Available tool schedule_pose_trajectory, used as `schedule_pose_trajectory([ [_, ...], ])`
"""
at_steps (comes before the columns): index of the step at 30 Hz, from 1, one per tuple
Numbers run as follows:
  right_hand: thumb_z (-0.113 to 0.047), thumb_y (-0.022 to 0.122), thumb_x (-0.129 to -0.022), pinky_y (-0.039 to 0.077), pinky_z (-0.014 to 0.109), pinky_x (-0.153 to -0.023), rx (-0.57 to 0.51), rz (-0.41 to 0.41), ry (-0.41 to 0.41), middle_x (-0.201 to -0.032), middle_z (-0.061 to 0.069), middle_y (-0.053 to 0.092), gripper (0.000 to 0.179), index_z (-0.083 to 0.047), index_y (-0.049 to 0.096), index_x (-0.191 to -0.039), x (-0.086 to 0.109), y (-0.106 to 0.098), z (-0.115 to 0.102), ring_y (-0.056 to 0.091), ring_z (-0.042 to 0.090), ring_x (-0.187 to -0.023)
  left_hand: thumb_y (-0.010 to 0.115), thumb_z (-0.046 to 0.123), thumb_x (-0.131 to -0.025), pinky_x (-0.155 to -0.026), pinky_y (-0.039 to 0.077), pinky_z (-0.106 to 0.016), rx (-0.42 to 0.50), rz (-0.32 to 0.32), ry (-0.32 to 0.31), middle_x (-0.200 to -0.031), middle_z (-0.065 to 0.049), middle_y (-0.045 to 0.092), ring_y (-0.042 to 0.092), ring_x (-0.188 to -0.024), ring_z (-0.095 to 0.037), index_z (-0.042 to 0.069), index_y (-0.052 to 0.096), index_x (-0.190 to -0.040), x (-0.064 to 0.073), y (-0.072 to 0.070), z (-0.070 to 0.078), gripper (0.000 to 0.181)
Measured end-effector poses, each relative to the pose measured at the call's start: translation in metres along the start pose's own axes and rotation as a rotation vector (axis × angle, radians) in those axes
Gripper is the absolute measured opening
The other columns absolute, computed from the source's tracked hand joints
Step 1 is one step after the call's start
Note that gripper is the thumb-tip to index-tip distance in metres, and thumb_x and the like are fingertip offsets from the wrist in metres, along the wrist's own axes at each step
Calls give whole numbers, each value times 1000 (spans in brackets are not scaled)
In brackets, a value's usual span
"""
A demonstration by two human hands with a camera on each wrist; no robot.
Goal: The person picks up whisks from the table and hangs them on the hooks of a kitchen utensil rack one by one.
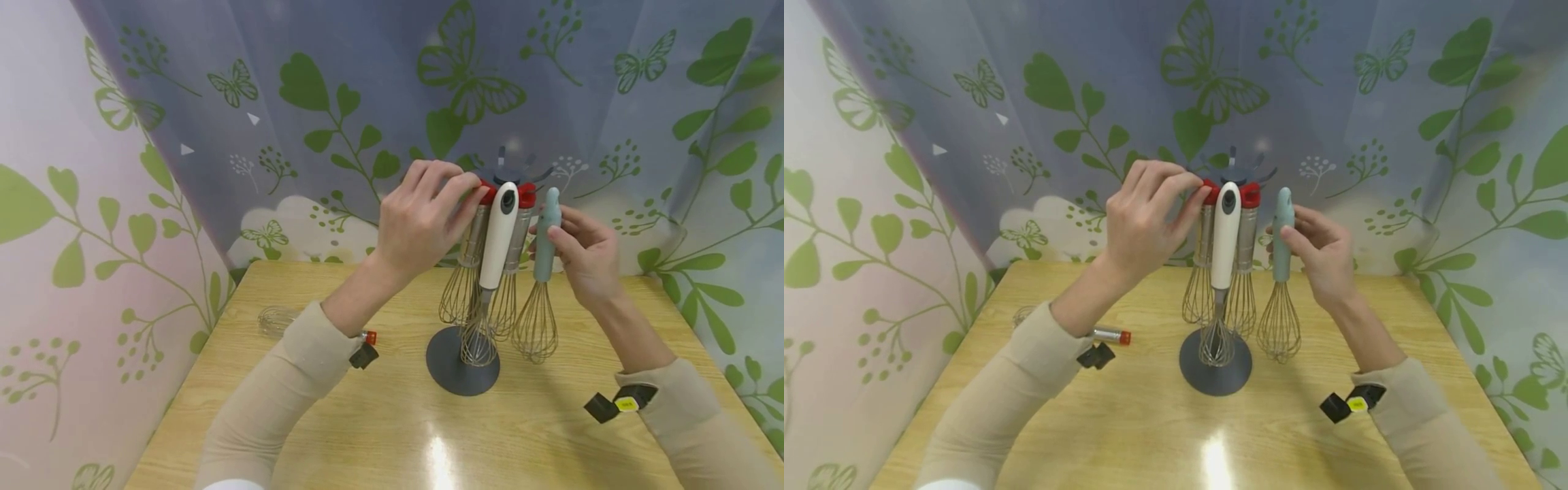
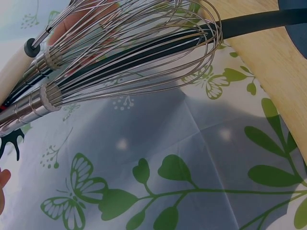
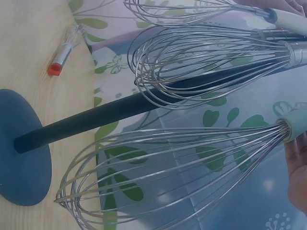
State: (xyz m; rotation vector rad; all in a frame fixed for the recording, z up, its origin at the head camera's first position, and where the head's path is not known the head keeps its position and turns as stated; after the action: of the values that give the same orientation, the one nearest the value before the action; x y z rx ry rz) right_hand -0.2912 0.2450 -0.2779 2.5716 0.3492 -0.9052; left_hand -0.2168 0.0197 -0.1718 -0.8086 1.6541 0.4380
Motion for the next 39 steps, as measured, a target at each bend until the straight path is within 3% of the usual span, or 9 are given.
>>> schedule_pose_trajectory([
  [25,16,55,-99,65,35,-67,-141,-62,-36,-95,20,80,29,13,70,-124,-19,18,-24,77,25,-75,71,22,-102,-63,59,-25,-1,-3,-4,-94,-4,73,66,-89,-21,11,75,-99,2,0,-1,12],
  [39,14,57,-100,65,34,-70,-130,-109,-45,-98,21,80,28,12,71,-124,-26,23,-32,78,25,-83,72,22,-101,-62,59,-27,-2,11,-8,-91,-5,73,66,-87,-22,11,75,-95,2,2,-1,13],
])
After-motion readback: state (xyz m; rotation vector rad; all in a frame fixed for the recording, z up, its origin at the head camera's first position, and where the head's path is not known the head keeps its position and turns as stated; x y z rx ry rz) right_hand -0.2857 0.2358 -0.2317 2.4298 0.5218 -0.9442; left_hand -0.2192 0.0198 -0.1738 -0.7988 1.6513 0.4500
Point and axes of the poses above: each hand's wrist, its own x-axis away from the middle knuckle, its own y-axis out of the palm, z = x × y, the point moved 9 cm from there along -x, towards the middle knuckle
